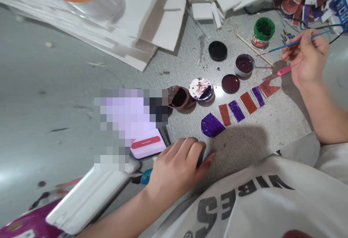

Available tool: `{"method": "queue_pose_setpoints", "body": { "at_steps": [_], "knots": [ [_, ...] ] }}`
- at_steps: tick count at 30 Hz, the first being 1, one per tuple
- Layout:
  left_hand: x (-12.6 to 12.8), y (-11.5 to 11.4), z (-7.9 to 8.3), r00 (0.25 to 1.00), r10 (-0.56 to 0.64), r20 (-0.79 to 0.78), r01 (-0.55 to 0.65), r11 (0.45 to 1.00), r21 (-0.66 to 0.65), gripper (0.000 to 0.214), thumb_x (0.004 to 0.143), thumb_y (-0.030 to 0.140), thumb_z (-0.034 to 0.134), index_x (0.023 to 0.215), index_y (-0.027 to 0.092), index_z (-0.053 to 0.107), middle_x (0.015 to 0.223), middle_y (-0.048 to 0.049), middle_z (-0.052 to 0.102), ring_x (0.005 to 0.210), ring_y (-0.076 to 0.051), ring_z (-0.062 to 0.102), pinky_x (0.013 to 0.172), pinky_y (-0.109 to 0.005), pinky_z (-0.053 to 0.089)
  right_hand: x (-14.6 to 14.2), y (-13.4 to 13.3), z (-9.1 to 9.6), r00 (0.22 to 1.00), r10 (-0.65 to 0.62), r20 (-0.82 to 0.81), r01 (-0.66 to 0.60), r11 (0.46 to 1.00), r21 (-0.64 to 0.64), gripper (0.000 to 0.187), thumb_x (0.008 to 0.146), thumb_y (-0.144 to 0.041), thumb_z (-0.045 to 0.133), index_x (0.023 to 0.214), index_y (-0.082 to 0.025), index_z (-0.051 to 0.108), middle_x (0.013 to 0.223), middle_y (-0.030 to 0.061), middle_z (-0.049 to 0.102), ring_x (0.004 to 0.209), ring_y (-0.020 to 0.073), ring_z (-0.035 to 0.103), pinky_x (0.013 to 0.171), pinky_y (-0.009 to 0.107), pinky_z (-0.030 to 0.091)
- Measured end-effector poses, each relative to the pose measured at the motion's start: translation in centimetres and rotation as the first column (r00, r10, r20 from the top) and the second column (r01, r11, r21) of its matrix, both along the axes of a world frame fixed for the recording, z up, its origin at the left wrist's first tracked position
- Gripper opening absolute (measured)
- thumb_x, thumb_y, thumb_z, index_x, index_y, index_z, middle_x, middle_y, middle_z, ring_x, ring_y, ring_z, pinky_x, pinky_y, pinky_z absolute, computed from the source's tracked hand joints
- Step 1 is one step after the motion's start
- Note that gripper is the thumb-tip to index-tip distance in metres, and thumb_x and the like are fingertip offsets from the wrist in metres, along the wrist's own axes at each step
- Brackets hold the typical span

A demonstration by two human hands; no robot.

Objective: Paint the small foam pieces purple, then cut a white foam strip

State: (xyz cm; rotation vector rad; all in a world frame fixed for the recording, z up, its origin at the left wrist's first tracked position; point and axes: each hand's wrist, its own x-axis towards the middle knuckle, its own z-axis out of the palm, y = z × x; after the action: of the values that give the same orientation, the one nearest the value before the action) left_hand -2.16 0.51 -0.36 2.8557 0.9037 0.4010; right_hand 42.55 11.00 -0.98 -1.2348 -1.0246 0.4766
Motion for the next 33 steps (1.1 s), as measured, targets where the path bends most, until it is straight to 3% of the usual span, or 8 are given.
{"method": "queue_pose_setpoints", "body": {
  "at_steps": [7, 14, 18, 27, 33],
  "knots": [
    [0.0, 0.0, -0.1, 1.0, -0.004, 0.004, 0.004, 1.0, 0.002, 0.02, 0.113, 0.035, 0.066, 0.101, 0.02, 0.062, 0.09, -0.0041, 0.072, 0.076, -0.022, 0.072, 0.06, -0.036, 0.055, -2.3, -1.6, 1.1, 0.994, 0.085, 0.066, -0.084, 0.996, -0.008, 0.051, 0.095, -0.075, 0.086, 0.088, -0.025, 0.081, 0.065, -0.003, 0.067, 0.051, 0.0153, 0.069, 0.049, 0.032, 0.052],
    [0.0, 0.0, -0.1, 1.0, 0.003, 0.002, -0.003, 1.0, 0.003, 0.019, 0.111, 0.035, 0.068, 0.1, 0.02, 0.063, 0.09, -0.0043, 0.072, 0.076, -0.022, 0.072, 0.06, -0.036, 0.055, -3.4, -3.0, 1.7, 0.948, 0.229, 0.222, -0.208, 0.972, -0.112, 0.04, 0.104, -0.065, 0.081, 0.094, -0.028, 0.09, 0.082, 0.0016, 0.083, 0.065, 0.0156, 0.077, 0.06, 0.032, 0.06],
    [0.0, 0.0, -0.1, 1.0, 0.005, 0.0, -0.005, 1.0, -0.001, 0.019, 0.112, 0.035, 0.067, 0.099, 0.02, 0.063, 0.09, -0.0045, 0.073, 0.076, -0.022, 0.072, 0.06, -0.037, 0.056, -3.3, -3.1, 2.0, 0.959, 0.217, 0.182, -0.192, 0.97, -0.149, 0.043, 0.103, -0.067, 0.082, 0.091, -0.027, 0.091, 0.075, 0.0015, 0.08, 0.063, 0.0164, 0.077, 0.057, 0.032, 0.058],
    [0.0, 0.1, 0.1, 1.0, 0.0, 0.0, 0.0, 1.0, -0.012, 0.017, 0.111, 0.034, 0.069, 0.102, 0.021, 0.063, 0.091, -0.0047, 0.073, 0.078, -0.023, 0.072, 0.061, -0.036, 0.054, -2.9, -3.1, 2.1, 0.94, 0.217, 0.265, -0.187, 0.973, -0.135, 0.035, 0.109, -0.057, 0.079, 0.095, -0.028, 0.092, 0.078, 0.0001, 0.084, 0.066, 0.0143, 0.078, 0.054, 0.028, 0.053],
    [-0.2, 0.0, -0.1, 1.0, 0.008, -0.002, -0.008, 0.999, -0.046, 0.017, 0.11, 0.035, 0.07, 0.1, 0.023, 0.064, 0.09, -0.0044, 0.074, 0.077, -0.022, 0.072, 0.062, -0.035, 0.053, -3.2, -3.1, 2.4, 0.951, 0.195, 0.24, -0.161, 0.975, -0.152, 0.042, 0.104, -0.066, 0.082, 0.092, -0.027, 0.091, 0.076, 0.0006, 0.082, 0.065, 0.0156, 0.078, 0.054, 0.028, 0.057]
  ]
}}
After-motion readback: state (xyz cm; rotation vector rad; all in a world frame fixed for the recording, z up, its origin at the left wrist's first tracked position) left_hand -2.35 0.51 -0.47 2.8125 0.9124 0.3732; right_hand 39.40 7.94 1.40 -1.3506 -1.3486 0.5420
